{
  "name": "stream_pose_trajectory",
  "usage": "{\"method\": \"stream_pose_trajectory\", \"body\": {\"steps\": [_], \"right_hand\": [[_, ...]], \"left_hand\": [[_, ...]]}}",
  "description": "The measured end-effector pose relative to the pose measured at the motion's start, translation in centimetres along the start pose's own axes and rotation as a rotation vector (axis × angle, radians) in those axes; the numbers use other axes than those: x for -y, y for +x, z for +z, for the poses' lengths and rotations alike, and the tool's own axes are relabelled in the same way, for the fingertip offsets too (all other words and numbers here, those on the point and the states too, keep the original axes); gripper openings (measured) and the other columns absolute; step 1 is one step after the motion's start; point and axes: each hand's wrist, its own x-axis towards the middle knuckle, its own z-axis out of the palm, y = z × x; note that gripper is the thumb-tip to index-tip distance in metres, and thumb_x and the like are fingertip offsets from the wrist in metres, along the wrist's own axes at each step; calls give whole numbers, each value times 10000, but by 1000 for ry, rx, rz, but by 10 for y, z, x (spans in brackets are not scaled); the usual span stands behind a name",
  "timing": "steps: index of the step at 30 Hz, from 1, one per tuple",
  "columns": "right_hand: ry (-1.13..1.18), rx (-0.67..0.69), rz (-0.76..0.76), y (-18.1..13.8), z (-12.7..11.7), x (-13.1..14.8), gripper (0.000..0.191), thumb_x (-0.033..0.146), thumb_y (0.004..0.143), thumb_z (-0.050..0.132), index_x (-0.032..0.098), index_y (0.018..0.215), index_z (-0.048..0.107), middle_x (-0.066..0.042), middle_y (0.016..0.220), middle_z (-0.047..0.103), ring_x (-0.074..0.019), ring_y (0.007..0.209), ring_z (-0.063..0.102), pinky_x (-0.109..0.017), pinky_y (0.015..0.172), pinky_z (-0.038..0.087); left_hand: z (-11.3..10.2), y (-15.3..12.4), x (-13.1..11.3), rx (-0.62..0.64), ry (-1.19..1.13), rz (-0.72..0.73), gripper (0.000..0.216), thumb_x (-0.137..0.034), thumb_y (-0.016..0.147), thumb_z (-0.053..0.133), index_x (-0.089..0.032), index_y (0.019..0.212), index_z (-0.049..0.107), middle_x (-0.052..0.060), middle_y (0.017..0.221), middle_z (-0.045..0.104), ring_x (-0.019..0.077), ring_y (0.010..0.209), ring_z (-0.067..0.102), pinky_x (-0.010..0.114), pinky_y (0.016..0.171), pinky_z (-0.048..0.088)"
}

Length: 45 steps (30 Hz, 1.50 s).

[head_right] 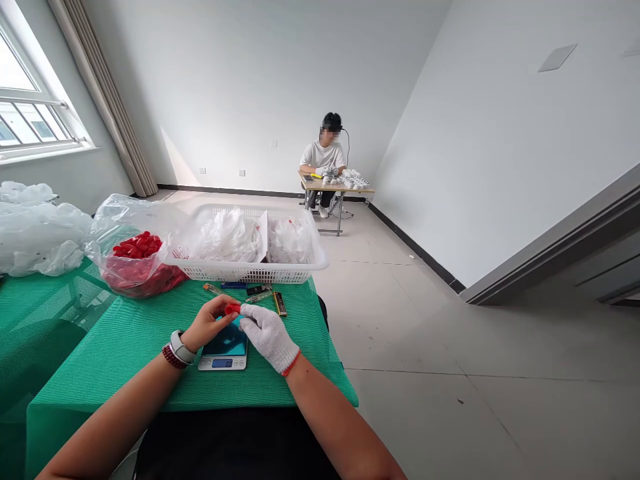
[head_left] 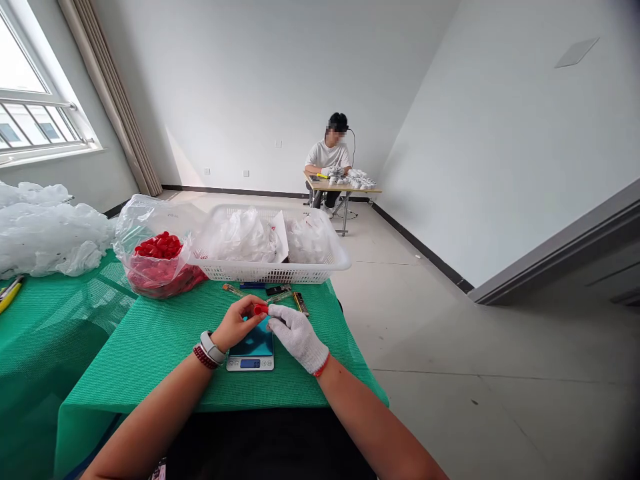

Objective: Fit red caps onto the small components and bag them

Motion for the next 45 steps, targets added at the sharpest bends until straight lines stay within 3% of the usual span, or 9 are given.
{"method": "stream_pose_trajectory", "body": {"steps": [6, 12, 15, 21, 25, 33, 38, 42, 45], "right_hand": [[4, -2, -18, -1, 0, 5, 251, 256, 939, 498, 206, 1102, 683, -25, 887, 685, -150, 806, 635, -267, 737, 525], [-80, 27, -74, -1, -1, 15, 243, 252, 943, 485, 202, 1013, 713, -25, 852, 682, -143, 769, 615, -260, 725, 506], [-73, 11, -75, 0, 0, 12, 240, 265, 927, 508, 202, 1052, 704, -31, 891, 685, -155, 804, 620, -277, 749, 514], [168, 8, 73, -1, 3, -9, 314, 279, 903, 509, 184, 1171, 643, -51, 938, 682, -162, 825, 632, -297, 744, 545], [205, -13, 87, -1, 3, -13, 291, 285, 894, 520, 181, 1132, 651, -52, 933, 679, -151, 795, 625, -284, 718, 544], [45, 24, -9, 0, -1, 9, 251, 285, 920, 502, 186, 1062, 684, -33, 902, 676, -149, 796, 624, -284, 742, 527], [8, -61, -12, -2, -3, -1, 158, 278, 898, 533, 183, 942, 651, -27, 828, 655, -151, 764, 608, -278, 730, 518], [40, -142, -24, -3, -3, -11, 220, 290, 905, 527, 199, 1075, 633, -47, 881, 669, -162, 768, 639, -310, 755, 542], [-28, -112, -74, -3, -4, -7, 255, 293, 909, 535, 199, 1118, 648, -71, 965, 690, -186, 852, 651, -345, 819, 543]], "left_hand": [[-2, 0, 0, 11, 26, -50, 299, -441, 823, 669, -146, 858, 634, 18, 690, 642, 137, 622, 558, 238, 570, 410], [-2, -1, -1, 5, 121, -73, 418, -496, 872, 566, -149, 640, 538, 3, 554, 609, 99, 498, 455, 220, 504, 338], [-1, 0, -3, 1, 109, -69, 387, -488, 879, 560, -146, 697, 568, 2, 591, 619, 101, 514, 475, 216, 504, 364], [1, 1, -5, 8, 30, -6, 323, -405, 851, 636, -161, 1060, 661, 63, 899, 698, 142, 667, 606, 275, 642, 527], [0, 1, -6, 18, 20, 0, 310, -388, 835, 659, -159, 1043, 682, 81, 938, 710, 171, 746, 651, 303, 703, 559], [0, 2, -8, 56, 14, -60, 313, -421, 904, 554, -128, 941, 655, 43, 782, 688, 114, 544, 597, 245, 565, 499], [-1, 2, -8, 73, -6, -58, 343, -445, 899, 554, -137, 1016, 647, 64, 861, 698, 130, 605, 609, 275, 627, 517], [-2, 2, -7, 99, 89, -53, 356, -456, 865, 602, -134, 996, 677, 52, 776, 676, 127, 602, 542, 242, 564, 448], [-1, 2, -7, 100, 209, -10, 328, -451, 822, 658, -132, 885, 700, -2, 630, 585, 102, 559, 434, 216, 514, 344]]}}
